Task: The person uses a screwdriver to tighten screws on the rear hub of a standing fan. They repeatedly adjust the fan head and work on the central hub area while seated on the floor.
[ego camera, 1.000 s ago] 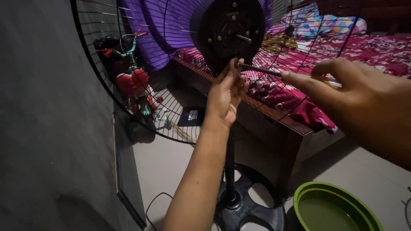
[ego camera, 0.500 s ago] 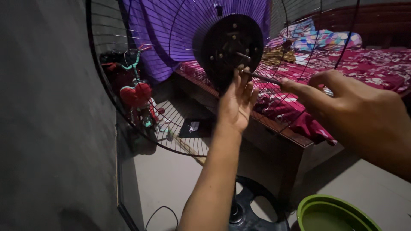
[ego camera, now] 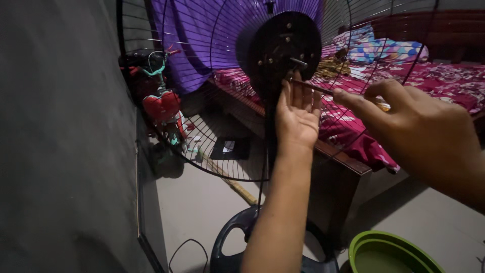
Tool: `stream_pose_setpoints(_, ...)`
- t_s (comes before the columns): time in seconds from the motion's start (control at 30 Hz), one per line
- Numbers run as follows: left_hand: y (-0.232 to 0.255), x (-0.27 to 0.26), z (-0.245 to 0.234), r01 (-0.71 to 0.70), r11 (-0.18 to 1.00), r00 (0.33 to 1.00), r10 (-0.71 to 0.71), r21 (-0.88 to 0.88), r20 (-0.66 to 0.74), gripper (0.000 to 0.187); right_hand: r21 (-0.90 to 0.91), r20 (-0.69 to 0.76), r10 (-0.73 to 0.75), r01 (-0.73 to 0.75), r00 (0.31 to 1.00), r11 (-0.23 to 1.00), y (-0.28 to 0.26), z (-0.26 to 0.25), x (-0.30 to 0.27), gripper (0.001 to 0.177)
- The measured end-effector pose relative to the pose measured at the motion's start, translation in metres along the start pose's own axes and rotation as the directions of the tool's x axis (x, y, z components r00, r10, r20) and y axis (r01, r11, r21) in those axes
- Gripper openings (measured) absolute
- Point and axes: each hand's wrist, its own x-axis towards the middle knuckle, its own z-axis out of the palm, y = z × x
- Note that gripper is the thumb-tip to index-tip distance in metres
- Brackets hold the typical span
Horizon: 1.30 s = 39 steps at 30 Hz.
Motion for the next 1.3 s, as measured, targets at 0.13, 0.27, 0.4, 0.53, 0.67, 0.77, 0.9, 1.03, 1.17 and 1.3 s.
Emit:
stream_pose_setpoints(0.13, -0.002, 0.003, 0.008, -0.018, 0.999, 0.996, 0.015, -0.028, -0.086, 0.028, -0.002, -0.058, -0.003, 0.003, 0.998, 1.000, -0.004, -0.007, 0.005, 0.058)
stream_pose_setpoints(0.27, 0.001, 0.004, 0.022, 0.027, 1.000, 0.983, -0.027, -0.003, -0.180, 0.027, 0.031, -0.047, 0.019, -0.017, 0.999, 0.999, -0.007, -0.016, 0.009, 0.056)
stream_pose_setpoints(0.4, 0.008, 0.020, 0.029, 0.108, 0.993, 0.948, -0.090, 0.041, -0.307, 0.021, 0.013, 0.015, 0.040, -0.040, 0.999, 0.999, -0.005, -0.019, 0.014, 0.057)
stream_pose_setpoints(0.53, -0.002, 0.034, 0.011, 0.078, 0.996, 0.946, -0.063, 0.036, -0.317, 0.022, -0.001, -0.036, -0.004, 0.004, 0.999, 1.000, -0.006, -0.013, 0.013, 0.054)
stream_pose_setpoints(0.67, -0.013, 0.038, -0.016, -0.007, 1.000, 0.964, 0.007, 0.000, -0.267, 0.021, 0.044, -0.048, -0.013, 0.015, 0.999, 0.999, -0.007, -0.003, 0.007, 0.052)
stream_pose_setpoints(0.77, -0.017, 0.038, -0.028, -0.056, 0.997, 0.976, 0.043, -0.053, -0.215, 0.023, 0.033, 0.034, 0.003, -0.004, 0.999, 0.999, -0.005, 0.003, 0.001, 0.059)
stream_pose_setpoints(0.9, -0.017, 0.018, -0.041, -0.076, 0.995, 0.984, 0.065, -0.058, -0.167, 0.022, 0.168, 0.230, 0.046, -0.086, 0.972, 0.982, -0.003, 0.009, -0.010, 0.051)
stream_pose_setpoints(1.03, -0.009, -0.001, -0.045, -0.038, 0.998, 0.995, 0.032, -0.055, -0.091, 0.021, 0.317, 0.077, 0.049, -0.071, 0.996, 0.946, 0.000, 0.014, -0.029, 0.047)
stream_pose_setpoints(1.17, -0.002, -0.008, -0.042, -0.047, 0.999, 0.990, 0.045, -0.013, -0.132, 0.021, 0.223, 0.458, 0.378, -0.515, 0.805, 0.827, -0.003, 0.032, -0.035, 0.036)
stream_pose_setpoints(1.3, 0.002, -0.012, -0.043, -0.044, 0.999, 0.990, 0.046, 0.017, -0.130, 0.017, 0.692, 0.392, 0.461, -0.586, 0.796, 0.423, -0.024, 0.060, -0.020, 0.036)
